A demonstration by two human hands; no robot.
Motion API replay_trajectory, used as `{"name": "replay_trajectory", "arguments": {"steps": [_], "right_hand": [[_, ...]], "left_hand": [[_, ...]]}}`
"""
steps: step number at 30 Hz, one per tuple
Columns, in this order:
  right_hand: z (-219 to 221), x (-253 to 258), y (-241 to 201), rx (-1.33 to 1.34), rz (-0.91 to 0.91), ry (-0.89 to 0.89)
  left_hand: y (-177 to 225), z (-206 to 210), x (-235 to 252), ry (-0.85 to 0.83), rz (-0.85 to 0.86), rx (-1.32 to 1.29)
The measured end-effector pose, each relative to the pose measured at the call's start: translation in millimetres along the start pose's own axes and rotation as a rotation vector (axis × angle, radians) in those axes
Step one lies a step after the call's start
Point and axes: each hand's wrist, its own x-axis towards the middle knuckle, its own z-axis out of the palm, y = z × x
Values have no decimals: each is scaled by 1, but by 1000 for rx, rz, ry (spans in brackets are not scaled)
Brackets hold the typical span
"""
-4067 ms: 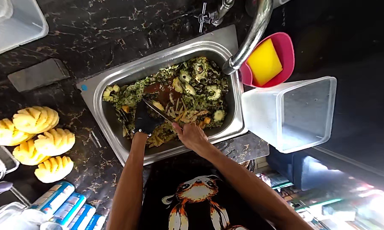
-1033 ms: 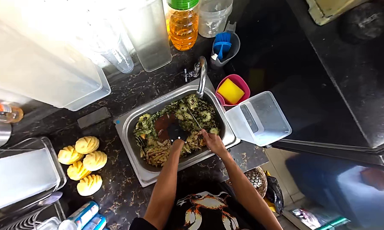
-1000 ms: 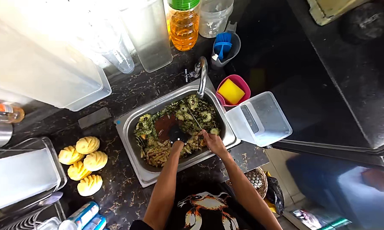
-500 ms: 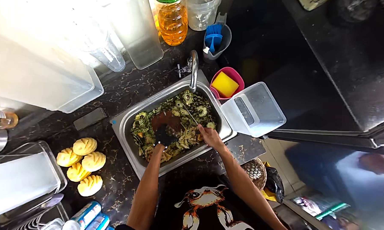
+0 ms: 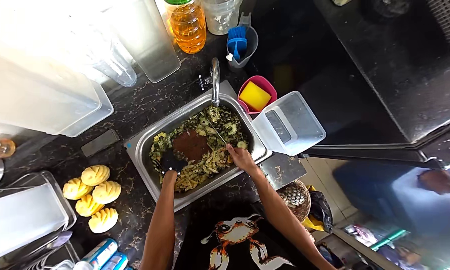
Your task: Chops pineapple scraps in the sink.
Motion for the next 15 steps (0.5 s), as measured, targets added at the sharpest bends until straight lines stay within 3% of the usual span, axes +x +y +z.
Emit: {"name": "replay_trajectory", "arguments": {"steps": [3, 8, 12, 15], "right_hand": [[1, -1, -2, -31, -7, -16], [0, 2, -1, -51, 3, -51], [4, 5, 4, -58, 7, -35], [3, 5, 5, -8, -11, -29]], "left_hand": [[-4, -10, -48, -197, -80, 135], [56, -48, -58, -248, 78, 130], [81, 10, 1, 29, 294, 88], [96, 28, 5, 180, 411, 223]]}}
